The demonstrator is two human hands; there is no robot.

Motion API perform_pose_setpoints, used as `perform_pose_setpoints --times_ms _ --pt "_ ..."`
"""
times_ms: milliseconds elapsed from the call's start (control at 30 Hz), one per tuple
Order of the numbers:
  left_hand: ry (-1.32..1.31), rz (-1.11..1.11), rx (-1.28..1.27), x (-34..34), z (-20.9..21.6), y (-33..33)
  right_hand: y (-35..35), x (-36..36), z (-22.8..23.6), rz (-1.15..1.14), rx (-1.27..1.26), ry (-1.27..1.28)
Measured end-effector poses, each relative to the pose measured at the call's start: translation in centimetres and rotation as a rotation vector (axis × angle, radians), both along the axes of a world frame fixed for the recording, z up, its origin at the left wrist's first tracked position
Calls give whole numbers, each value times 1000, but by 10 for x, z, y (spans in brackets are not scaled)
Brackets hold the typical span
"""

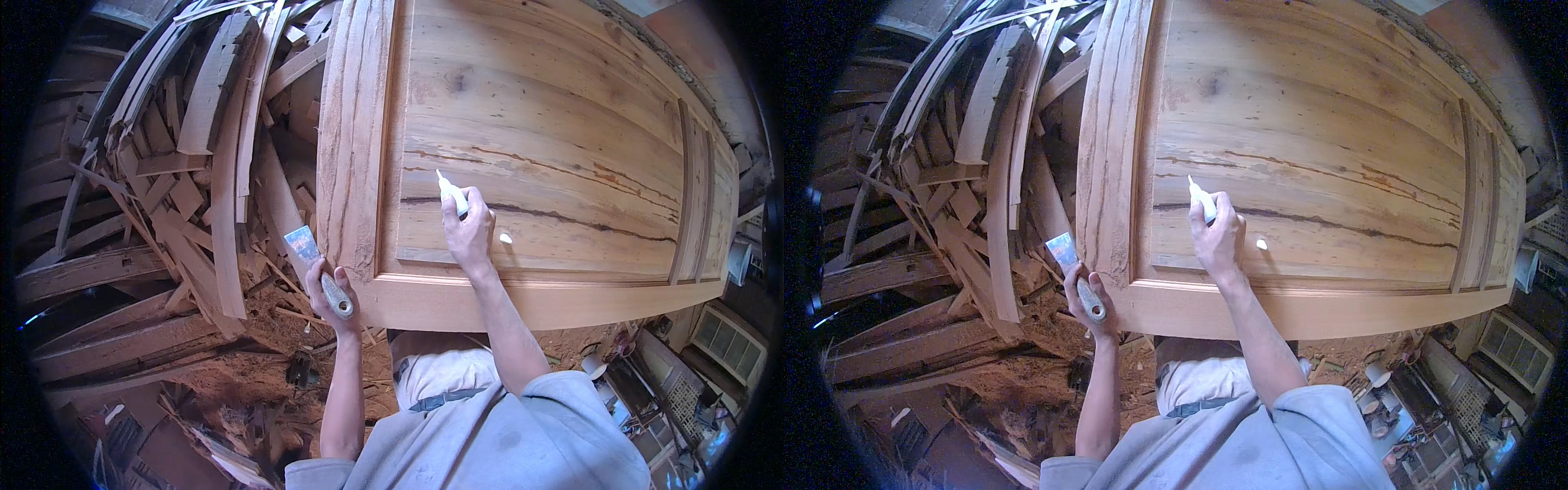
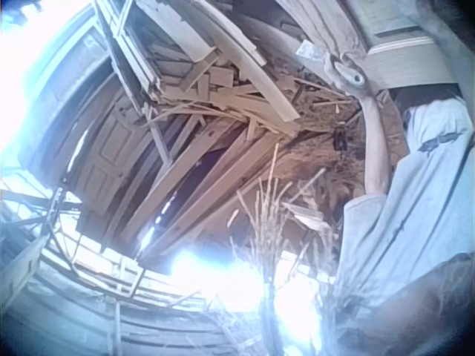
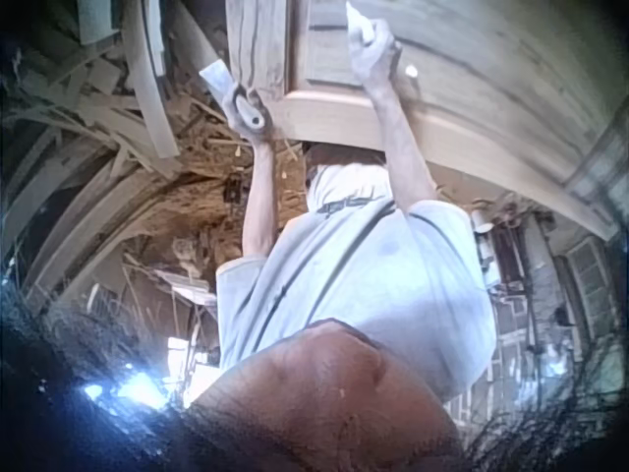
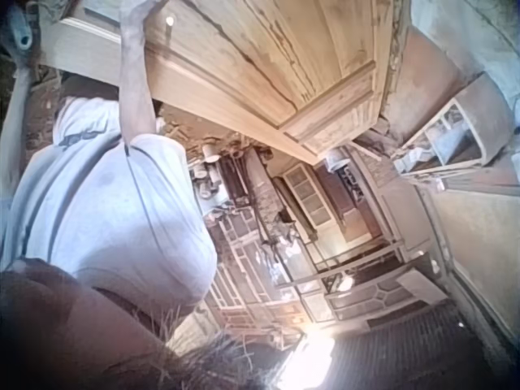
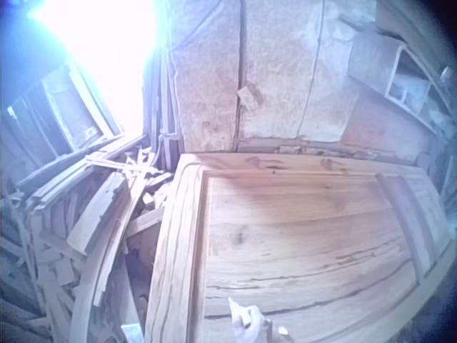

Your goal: The person applies wood filler from a tube into cracks on a large wooden panel and then uses a putty knife to spread and smooth the filler across the surface.

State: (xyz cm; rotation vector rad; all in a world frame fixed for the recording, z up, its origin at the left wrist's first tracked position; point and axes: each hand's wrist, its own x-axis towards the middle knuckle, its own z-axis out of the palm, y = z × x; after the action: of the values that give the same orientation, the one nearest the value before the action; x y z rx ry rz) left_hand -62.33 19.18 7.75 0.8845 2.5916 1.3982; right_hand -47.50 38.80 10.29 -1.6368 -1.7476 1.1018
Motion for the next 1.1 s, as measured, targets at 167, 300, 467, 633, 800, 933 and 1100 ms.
perform_pose_setpoints --times_ms 167,300,467,633,800,933,1100 --pt "6 1 -5 0 0 0 1 -1 3 0 41 -21" --pt "10 3 8 -1 -4 -2 3 4 3 5 85 -44" --pt "40 -10 -7 0 3 2 6 11 6 16 79 -60" --pt "42 -7 -10 0 1 1 6 16 5 6 95 -73" --pt "40 -9 -7 0 0 0 7 20 6 -15 118 -96" --pt "44 -9 1 1 2 3 8 24 5 -42 125 -114" --pt "26 -3 -20 1 3 1 10 30 9 -51 129 -142"
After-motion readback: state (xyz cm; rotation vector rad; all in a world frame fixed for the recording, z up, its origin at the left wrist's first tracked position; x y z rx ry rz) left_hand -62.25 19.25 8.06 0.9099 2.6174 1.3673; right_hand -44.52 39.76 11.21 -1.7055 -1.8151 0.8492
